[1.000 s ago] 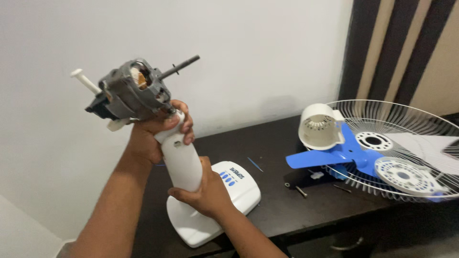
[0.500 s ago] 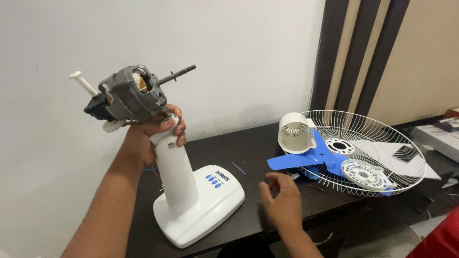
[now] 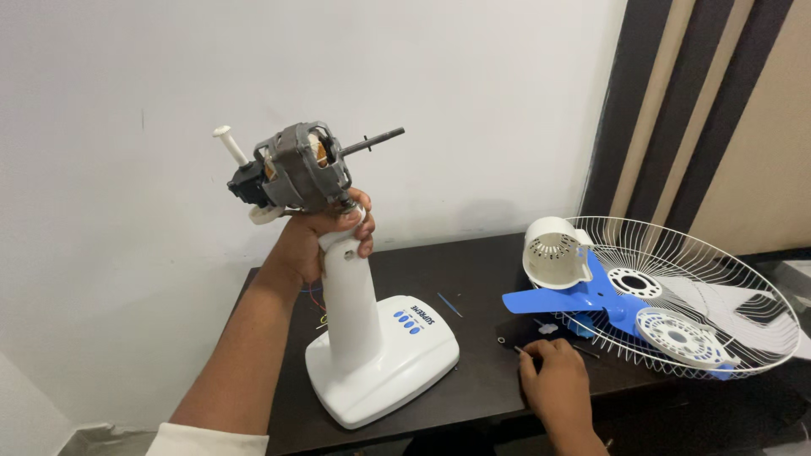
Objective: The person assembles an electric fan by attaching the motor to the fan stand and securing it with a screw. They handle the motor, stand, and screwdriver while seated on the floor.
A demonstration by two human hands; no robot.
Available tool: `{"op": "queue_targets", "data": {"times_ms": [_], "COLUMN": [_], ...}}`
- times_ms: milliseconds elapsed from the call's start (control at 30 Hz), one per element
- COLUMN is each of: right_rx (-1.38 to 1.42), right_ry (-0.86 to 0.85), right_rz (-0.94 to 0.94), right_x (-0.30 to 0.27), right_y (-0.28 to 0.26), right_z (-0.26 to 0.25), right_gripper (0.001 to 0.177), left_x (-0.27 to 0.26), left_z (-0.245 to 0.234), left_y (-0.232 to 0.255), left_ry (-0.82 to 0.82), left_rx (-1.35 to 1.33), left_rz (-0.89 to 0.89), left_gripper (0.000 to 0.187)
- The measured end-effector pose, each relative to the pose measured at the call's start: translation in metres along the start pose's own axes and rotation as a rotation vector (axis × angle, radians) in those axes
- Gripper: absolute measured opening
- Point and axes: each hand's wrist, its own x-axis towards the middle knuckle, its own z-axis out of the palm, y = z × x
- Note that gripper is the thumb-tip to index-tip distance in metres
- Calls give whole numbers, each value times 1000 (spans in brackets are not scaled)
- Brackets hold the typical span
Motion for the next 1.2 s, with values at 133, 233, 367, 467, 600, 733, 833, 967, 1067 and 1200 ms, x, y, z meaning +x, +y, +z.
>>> {"op": "queue_targets", "data": {"times_ms": [133, 233, 367, 467, 600, 733, 833, 967, 1067, 1200], "right_rx": [-14, 108, 450, 699, 1155, 1396, 1507, 1253, 1210, 1177], "right_ry": [-10, 49, 306, 308, -87, -418, -665, -1022, -1152, -1241], "right_rz": [17, 86, 57, -22, 24, -83, -104, -267, -424, -505], "right_x": [1, -6, -14, -11, 45, 98, 119, 136, 145, 152], "right_y": [2, -6, -43, -86, -157, -224, -258, -282, -293, -300], "right_z": [-1, -6, -15, -17, -7, 22, 44, 49, 48, 57], "right_gripper": [23, 23, 20, 21, 29, 19, 19, 44, 43, 45], "left_x": [2, 1, 3, 0, -1, 1, -2, -4, -5, -6], "left_z": [0, -1, -1, -2, -2, -5, -11, -14, -16, -18], "left_y": [-1, 0, 0, -1, -1, -6, -9, -10, -12, -10], "left_ry": [2, -31, -12, -14, -55, -70, -87, -60, -59, -42], "left_rx": [-20, -4, 31, 20, -15, -13, -46, 9, -36, -6], "left_rz": [-23, -4, -9, -11, -6, 26, 30, 60, 39, 46], "left_gripper": [21, 20, 20, 19, 19, 22, 26, 27, 28, 30]}}
